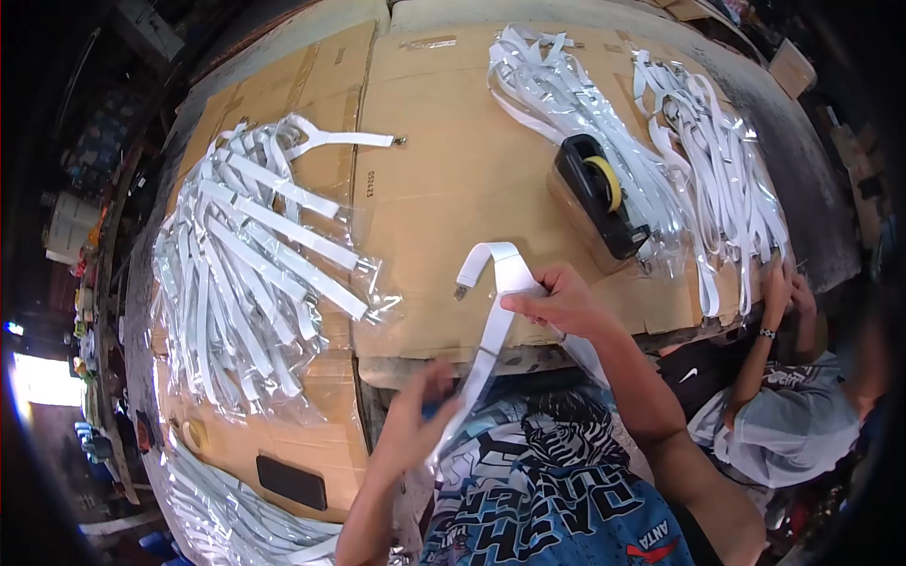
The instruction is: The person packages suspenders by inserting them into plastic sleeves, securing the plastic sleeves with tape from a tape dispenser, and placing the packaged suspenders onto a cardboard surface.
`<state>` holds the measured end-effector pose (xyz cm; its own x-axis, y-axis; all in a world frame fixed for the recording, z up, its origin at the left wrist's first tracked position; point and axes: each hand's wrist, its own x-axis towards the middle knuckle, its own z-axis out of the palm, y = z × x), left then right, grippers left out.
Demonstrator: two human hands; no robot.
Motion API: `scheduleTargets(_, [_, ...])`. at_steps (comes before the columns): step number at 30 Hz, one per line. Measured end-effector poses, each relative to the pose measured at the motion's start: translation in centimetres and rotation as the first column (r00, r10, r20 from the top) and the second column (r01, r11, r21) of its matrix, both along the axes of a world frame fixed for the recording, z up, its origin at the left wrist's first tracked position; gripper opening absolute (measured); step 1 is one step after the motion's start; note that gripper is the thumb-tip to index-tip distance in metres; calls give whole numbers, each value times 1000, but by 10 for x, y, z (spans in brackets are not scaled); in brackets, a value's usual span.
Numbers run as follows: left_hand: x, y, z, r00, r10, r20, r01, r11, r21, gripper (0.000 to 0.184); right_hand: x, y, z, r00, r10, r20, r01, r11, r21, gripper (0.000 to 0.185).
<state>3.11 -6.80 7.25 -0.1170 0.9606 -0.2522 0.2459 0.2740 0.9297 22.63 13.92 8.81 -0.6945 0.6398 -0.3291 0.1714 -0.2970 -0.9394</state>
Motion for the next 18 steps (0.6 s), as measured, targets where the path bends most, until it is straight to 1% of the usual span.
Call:
scheduleTargets(2, [8,50,2,988,79,-136,-48,974,220,56,-8,-6,-4,1000,15,23,-16,1000,19,22])
scheduleTargets(3, [10,69,-3,997,57,42,-63,984,169,50,-11,-7,-5,999,19,34,-20,999,33,22])
scheduleTargets(4, [11,85,-11,975,39,220,-67,991,119,45,-13,-8,-7,1000,22,20,-23,999,41,23])
scheduleTargets(5, [12,96,-16,919,26,393,-58,996,70,39,-14,-8,-9,1000,23,7,-24,999,49,24])
scheduleTargets(8, [17,108,3,891,126,437,-95,991,-91,25,-11,-9,-2,1000,-11,-8,11,998,58,24])
scheduleTargets(9, [16,108,2,897,121,424,-100,992,-73,23,-9,-10,0,1000,-28,-9,29,998,54,25])
scheduleTargets(11, [14,105,-3,909,118,399,-110,993,-42,19,-2,-10,-11,995,-25,-96,31,998,63,28])
scheduleTargets(12, [14,104,-7,899,109,424,-110,994,-24,18,2,-10,-15,990,-22,-139,32,997,68,30])
scheduleTargets(14, [13,102,-16,875,93,475,-114,993,14,18,9,-12,-19,993,-12,-120,19,998,60,32])
scheduleTargets(17, [9,104,-19,883,50,466,-45,999,-21,17,17,-12,-27,997,40,-73,-34,996,85,34])
scheduleTargets(18, [9,105,-20,887,50,459,-46,999,-21,15,19,-13,-30,997,60,-54,-55,994,96,35])
